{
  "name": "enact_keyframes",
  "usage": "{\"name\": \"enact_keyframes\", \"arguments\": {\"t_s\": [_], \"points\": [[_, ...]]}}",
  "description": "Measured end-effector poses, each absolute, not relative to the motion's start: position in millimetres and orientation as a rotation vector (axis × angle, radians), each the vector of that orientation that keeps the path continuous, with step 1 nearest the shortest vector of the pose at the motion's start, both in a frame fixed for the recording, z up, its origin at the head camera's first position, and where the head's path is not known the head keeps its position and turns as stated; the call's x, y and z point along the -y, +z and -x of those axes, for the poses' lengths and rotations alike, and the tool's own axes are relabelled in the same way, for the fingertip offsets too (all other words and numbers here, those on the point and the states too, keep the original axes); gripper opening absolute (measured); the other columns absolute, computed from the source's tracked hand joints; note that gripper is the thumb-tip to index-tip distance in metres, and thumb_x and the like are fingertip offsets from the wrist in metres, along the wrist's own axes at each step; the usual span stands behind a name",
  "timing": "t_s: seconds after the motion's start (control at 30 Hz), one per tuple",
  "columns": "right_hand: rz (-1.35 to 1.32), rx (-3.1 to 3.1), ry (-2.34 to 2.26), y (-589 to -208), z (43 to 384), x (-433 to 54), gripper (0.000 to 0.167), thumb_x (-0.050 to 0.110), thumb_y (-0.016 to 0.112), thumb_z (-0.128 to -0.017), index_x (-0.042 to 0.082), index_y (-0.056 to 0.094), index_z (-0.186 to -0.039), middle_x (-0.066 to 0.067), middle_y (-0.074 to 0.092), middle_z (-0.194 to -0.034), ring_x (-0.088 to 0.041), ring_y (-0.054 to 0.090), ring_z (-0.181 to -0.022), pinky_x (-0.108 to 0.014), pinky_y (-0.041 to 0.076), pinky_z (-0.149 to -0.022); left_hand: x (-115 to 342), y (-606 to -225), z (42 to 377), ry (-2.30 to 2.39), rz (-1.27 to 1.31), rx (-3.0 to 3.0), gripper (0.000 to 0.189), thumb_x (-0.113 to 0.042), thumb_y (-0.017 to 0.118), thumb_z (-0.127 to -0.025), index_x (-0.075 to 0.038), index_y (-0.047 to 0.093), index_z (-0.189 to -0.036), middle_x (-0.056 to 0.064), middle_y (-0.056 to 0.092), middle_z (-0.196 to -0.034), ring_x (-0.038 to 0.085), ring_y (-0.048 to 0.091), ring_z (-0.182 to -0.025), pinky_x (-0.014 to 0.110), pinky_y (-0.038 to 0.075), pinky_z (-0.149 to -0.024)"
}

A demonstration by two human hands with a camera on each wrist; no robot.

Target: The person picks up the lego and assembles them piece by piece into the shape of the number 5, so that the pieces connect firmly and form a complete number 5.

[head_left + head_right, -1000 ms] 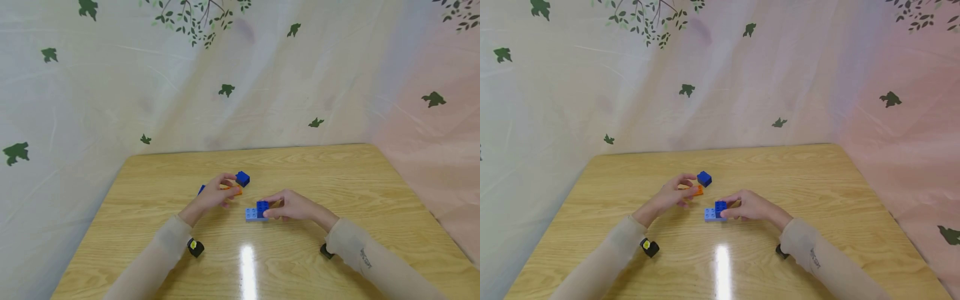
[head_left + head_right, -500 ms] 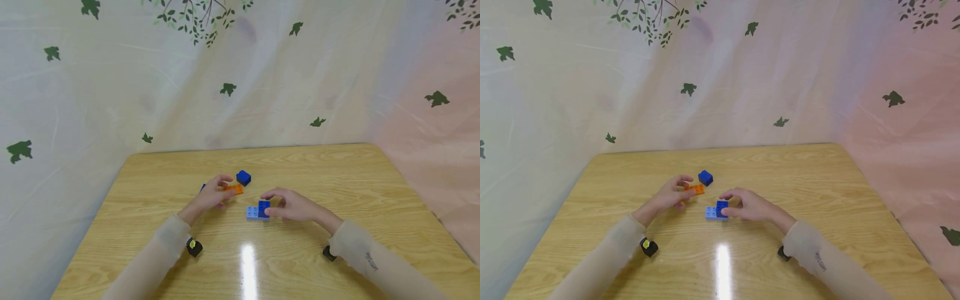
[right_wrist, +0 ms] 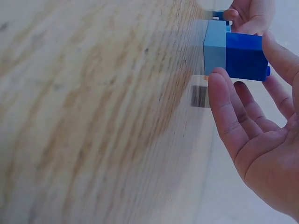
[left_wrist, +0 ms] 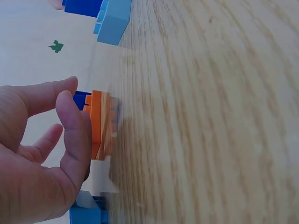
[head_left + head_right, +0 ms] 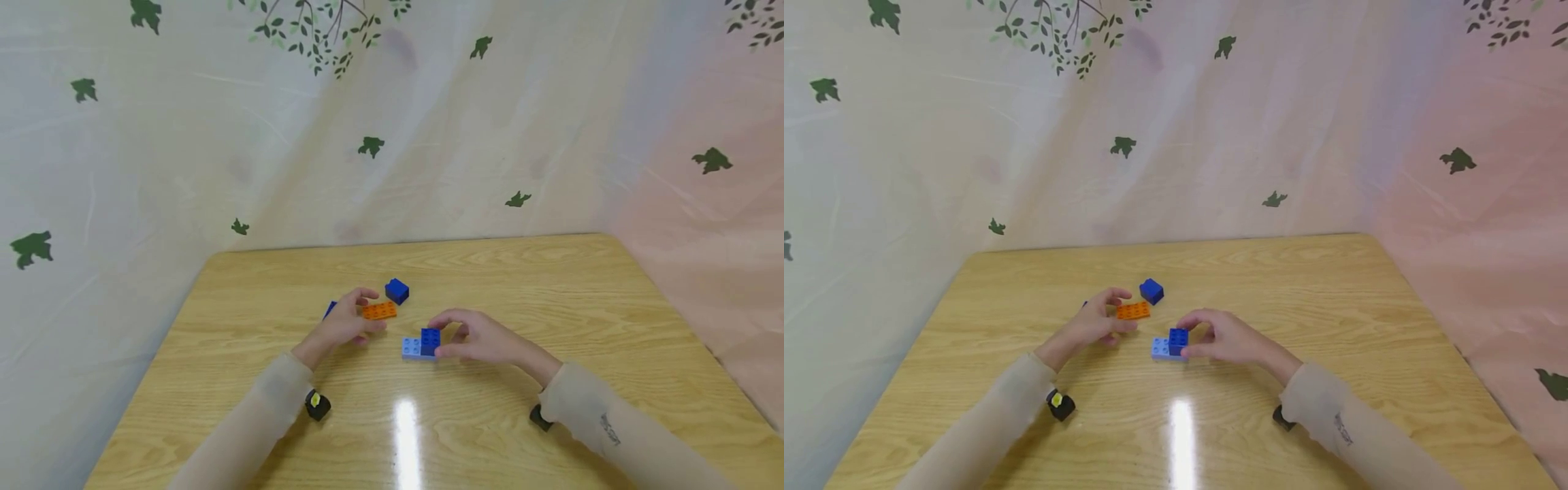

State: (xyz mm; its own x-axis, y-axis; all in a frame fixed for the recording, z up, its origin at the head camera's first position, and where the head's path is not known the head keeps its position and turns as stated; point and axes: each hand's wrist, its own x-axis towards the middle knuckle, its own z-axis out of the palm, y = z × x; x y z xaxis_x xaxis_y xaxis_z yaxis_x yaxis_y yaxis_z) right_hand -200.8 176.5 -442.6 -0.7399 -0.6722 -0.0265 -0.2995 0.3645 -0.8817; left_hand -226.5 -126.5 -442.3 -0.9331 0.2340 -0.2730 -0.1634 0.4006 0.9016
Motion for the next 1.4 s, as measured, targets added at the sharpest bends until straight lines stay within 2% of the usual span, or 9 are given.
{"name": "enact_keyframes", "arguments": {"t_s": [0.37,0.67,0.93,1.13,1.4], "points": [[0.707,-2.133,-1.368,-442,205,-176,0.041,0.024,0.074,-0.095,0.015,0.064,-0.133,-0.011,0.059,-0.126,-0.03,0.067,-0.089,-0.044,0.061,-0.07,125,-446,229,1.513,-0.058,-2.317,0.062,-0.011,0.082,-0.087,-0.014,0.05,-0.141,0.015,0.041,-0.142,0.02,0.055,-0.06,0.029,0.056,-0.055],[0.7,-2.121,-1.362,-438,205,-175,0.037,0.023,0.073,-0.097,0.015,0.064,-0.132,-0.009,0.06,-0.125,-0.033,0.067,-0.088,-0.045,0.06,-0.07,123,-442,228,1.468,-0.072,-2.321,0.063,-0.007,0.083,-0.085,-0.016,0.053,-0.139,0.014,0.044,-0.145,0.024,0.06,-0.068,0.031,0.058,-0.059],[0.697,-2.124,-1.361,-438,205,-175,0.037,0.022,0.072,-0.097,0.015,0.064,-0.133,-0.009,0.06,-0.124,-0.034,0.067,-0.087,-0.044,0.06,-0.068,121,-446,229,1.446,-0.101,-2.341,0.06,-0.001,0.083,-0.083,-0.014,0.055,-0.136,0.013,0.052,-0.135,0.022,0.059,-0.066,0.03,0.057,-0.057],[0.698,-2.114,-1.367,-440,206,-175,0.037,0.023,0.072,-0.097,0.016,0.064,-0.133,-0.009,0.061,-0.125,-0.033,0.068,-0.086,-0.045,0.06,-0.069,120,-448,228,1.399,-0.09,-2.375,0.061,-0.005,0.083,-0.085,-0.014,0.054,-0.138,0.014,0.053,-0.138,0.023,0.06,-0.072,0.03,0.057,-0.058],[0.69,-2.098,-1.39,-442,206,-176,0.037,0.023,0.072,-0.097,0.015,0.064,-0.133,-0.011,0.06,-0.124,-0.035,0.068,-0.083,-0.045,0.061,-0.07,116,-447,226,1.309,-0.08,-2.414,0.059,-0.006,0.081,-0.087,-0.014,0.052,-0.138,0.014,0.052,-0.136,0.02,0.057,-0.063,0.027,0.055,-0.055]]}}
